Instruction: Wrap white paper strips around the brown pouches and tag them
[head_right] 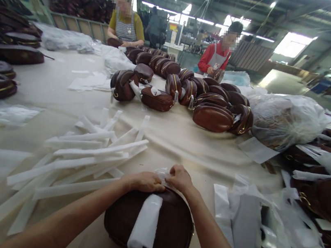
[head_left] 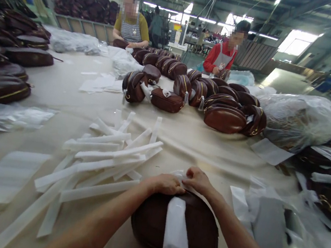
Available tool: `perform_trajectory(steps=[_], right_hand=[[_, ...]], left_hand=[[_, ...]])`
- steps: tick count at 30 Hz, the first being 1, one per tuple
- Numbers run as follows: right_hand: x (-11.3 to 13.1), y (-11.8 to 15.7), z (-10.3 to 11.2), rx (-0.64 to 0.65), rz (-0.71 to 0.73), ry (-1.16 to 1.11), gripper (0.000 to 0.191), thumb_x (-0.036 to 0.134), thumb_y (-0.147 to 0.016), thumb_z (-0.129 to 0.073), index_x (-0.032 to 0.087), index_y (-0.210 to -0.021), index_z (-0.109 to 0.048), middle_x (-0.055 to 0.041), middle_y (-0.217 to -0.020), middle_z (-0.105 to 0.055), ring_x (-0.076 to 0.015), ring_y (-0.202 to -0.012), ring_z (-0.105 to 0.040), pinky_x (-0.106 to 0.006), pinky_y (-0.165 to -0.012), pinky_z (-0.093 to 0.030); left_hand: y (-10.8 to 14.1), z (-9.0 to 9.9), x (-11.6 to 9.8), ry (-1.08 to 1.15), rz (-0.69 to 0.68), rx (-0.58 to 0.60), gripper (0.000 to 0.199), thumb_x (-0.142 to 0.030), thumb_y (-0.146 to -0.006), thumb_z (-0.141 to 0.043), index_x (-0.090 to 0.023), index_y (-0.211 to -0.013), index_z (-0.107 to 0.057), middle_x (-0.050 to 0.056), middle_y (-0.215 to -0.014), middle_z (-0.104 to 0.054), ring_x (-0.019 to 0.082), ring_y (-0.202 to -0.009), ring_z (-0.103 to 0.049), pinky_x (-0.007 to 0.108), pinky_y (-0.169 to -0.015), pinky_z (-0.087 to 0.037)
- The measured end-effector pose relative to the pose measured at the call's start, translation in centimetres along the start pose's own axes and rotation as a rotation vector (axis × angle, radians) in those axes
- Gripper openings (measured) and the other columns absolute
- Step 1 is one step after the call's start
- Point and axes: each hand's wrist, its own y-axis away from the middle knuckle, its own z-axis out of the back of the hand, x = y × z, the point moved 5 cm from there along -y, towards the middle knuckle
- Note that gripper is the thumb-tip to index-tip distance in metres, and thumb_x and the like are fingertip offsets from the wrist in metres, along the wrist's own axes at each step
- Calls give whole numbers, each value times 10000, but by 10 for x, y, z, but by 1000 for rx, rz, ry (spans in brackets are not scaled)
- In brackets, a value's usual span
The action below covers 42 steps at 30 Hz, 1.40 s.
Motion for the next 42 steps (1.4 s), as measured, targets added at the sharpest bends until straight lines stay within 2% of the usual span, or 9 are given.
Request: perform_trajectory(steps=[3, 6, 9, 13, 18, 21, 27, 31, 42], right_hand=[[5, 0, 1, -17, 57, 17, 128, 100, -628, -645, 184, -577, -565, 25, -612, -587, -117, -578, -531, -213, -552, -388], [7, 0, 16, -139, 73, 38, 116, 113, -764, -520, 189, -730, -600, -17, -808, -628, -135, -694, -563, -233, -634, -392], [6, -6, 25, -240, 28, 45, 156, 146, -840, -451, 175, -840, -605, -62, -912, -627, -160, -765, -582, -254, -665, -390], [7, -3, 24, -299, -78, 2, 206, 177, -859, -448, 137, -1021, -569, -67, -840, -636, -176, -733, -597, -277, -658, -419], [37, 57, 14, -178, 26, -80, 149, 273, -862, -507, 177, -884, -620, -43, -841, -659, -166, -770, -625, -280, -717, -478], [61, 102, 10, -134, 198, -78, 225, 333, -873, -521, 221, -1045, -614, -55, -1046, -652, -198, -971, -603, -342, -871, -468], [71, 141, 9, -332, 292, 0, 348, 410, -900, -487, 188, -1153, -576, -104, -1139, -611, -245, -1078, -554, -428, -945, -446], [78, 154, 7, -454, 370, 21, 228, 332, -917, -484, 204, -1017, -644, -89, -997, -618, -227, -998, -564, -389, -877, -479], [86, 161, 2, -307, 445, -26, 235, 224, -948, -415, 192, -852, -627, -63, -927, -625, -182, -895, -569, -313, -797, -520]], left_hand=[[-1, -1, 1, -9, 30, 19, 442, -476, -883, -364, -179, -1001, -670, 91, -1066, -672, 242, -966, -610, 302, -823, -449], [0, -2, 1, -11, 40, 29, 474, -504, -879, -349, -180, -1052, -651, 106, -1108, -657, 258, -994, -604, 319, -819, -451], [1, -2, -1, -27, 39, 38, 484, -499, -883, -336, -171, -1050, -651, 117, -1114, -654, 258, -1006, -602, 320, -823, -449], [2, -3, -2, -52, 31, 39, 491, -502, -890, -327, -170, -1036, -657, 117, -1100, -660, 256, -1006, -606, 314, -822, -450], [-2, -6, -1, -64, -7, 20, 401, -405, -903, -356, -168, -996, -667, 110, -1095, -663, 247, -1008, -602, 295, -814, -444], [-4, -6, 1, -63, -21, 9, 321, -331, -885, -406, -163, -925, -677, 99, -1054, -676, 228, -978, -604, 267, -785, -440], [1, -1, 2, -59, 1, -50, 405, -467, -888, -387, -154, -989, -625, 80, -1020, -661, 200, -913, -593, 253, -738, -436], [4, 0, -1, -61, -13, -64, 393, -478, -893, -391, -166, -891, -631, 46, -935, -654, 173, -860, -579, 230, -718, -421], [14, 0, -13, -155, 41, -68, 358, -413, -915, -416, -148, -868, -654, 78, -914, -670, 172, -869, -596, 237, -743, -438]])
